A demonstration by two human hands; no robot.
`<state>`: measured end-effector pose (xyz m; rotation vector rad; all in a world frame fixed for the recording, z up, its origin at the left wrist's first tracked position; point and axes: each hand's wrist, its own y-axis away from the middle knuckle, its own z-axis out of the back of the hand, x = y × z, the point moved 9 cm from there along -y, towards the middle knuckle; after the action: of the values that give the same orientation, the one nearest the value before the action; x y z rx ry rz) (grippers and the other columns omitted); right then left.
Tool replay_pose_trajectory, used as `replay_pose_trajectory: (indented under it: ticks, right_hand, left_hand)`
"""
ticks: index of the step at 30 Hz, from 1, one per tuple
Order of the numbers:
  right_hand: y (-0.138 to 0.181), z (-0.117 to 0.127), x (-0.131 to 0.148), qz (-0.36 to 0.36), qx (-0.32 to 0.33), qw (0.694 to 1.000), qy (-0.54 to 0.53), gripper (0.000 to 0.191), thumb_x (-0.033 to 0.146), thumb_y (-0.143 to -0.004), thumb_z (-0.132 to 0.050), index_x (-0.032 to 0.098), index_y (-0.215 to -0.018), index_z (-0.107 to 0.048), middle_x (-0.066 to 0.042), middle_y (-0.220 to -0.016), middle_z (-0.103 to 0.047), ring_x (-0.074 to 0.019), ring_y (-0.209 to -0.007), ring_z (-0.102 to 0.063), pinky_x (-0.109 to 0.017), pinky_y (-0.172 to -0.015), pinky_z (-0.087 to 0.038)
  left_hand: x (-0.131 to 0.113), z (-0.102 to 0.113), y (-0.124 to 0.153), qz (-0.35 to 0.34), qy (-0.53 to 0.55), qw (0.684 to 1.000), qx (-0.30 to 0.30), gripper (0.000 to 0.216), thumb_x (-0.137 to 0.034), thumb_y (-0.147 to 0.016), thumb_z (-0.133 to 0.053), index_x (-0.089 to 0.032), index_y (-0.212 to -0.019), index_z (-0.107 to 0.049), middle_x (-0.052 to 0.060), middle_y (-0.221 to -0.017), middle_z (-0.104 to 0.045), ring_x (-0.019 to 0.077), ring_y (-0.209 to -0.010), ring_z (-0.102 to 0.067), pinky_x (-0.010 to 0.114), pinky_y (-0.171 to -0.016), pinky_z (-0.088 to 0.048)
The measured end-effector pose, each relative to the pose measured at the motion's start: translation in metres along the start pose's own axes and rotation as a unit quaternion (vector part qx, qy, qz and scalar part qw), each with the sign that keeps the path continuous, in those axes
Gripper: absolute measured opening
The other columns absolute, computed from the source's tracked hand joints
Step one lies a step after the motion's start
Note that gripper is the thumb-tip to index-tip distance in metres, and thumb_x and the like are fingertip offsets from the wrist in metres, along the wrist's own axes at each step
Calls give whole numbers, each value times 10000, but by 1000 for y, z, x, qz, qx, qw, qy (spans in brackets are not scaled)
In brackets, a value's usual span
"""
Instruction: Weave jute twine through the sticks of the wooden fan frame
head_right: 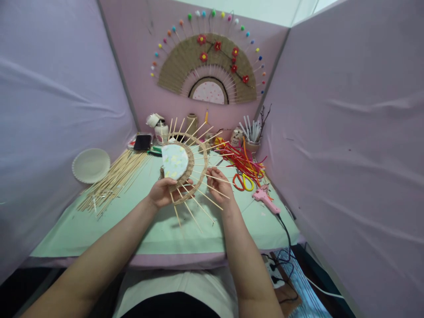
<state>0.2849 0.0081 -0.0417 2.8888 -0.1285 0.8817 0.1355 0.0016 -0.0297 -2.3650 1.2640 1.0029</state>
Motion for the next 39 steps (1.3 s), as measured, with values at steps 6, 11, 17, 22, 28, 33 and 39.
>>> replay_pose_trajectory:
  ticks: [6,11,17,22,28,33,39]
  right_hand:
    - [0,0,-1,-13,0,1000,-1,234,-7,-743,-644,200,-851,-624,18,-805,-735,-75,-678,-705,-104,-589,-577]
    - [0,-2,-2,1,19,1000,7,230,5,-722,-683,191,-845,-627,32,-764,-716,-65,-644,-684,-102,-578,-566]
    - [-1,1,1,27,22,999,35,207,51,-717,-707,178,-862,-630,32,-774,-706,-87,-643,-678,-154,-589,-579]
    - [-3,5,0,20,6,1000,20,181,25,-725,-685,175,-809,-625,31,-749,-703,-69,-626,-672,-119,-574,-560]
    - [0,5,-4,3,-32,999,2,187,3,-736,-653,173,-812,-643,22,-742,-723,-66,-616,-676,-111,-560,-561]
    - [3,-2,-1,7,-26,1000,4,185,6,-720,-667,173,-798,-647,19,-756,-738,-64,-608,-679,-108,-553,-556]
    - [1,5,4,23,-56,998,2,191,11,-701,-684,174,-795,-654,12,-786,-755,-52,-577,-667,-118,-568,-562]
  left_hand:
    - [-3,-5,-1,-29,15,997,68,471,-117,-679,-529,-114,-1134,-650,125,-1086,-717,310,-1074,-643,428,-886,-497]
    - [2,-19,1,-12,3,994,113,628,-83,-664,-486,-174,-1278,-573,117,-1247,-653,336,-1181,-581,504,-928,-471]
    - [6,-24,1,-6,-10,993,119,670,-30,-660,-465,-182,-1305,-560,125,-1345,-589,361,-1238,-532,586,-966,-434]
    - [3,-23,1,-18,-19,993,118,605,-14,-671,-470,-153,-1242,-615,125,-1357,-579,375,-1261,-506,596,-988,-425]
    - [-1,-24,6,-36,-26,990,132,649,27,-696,-470,-222,-1283,-590,106,-1355,-585,366,-1254,-519,537,-942,-484]
    - [-5,-25,7,-50,-24,990,127,702,51,-685,-449,-243,-1312,-567,99,-1385,-560,361,-1251,-524,556,-939,-481]
    - [-9,-22,7,-63,-26,991,117,730,34,-676,-452,-270,-1332,-550,90,-1412,-535,372,-1291,-479,594,-973,-439]
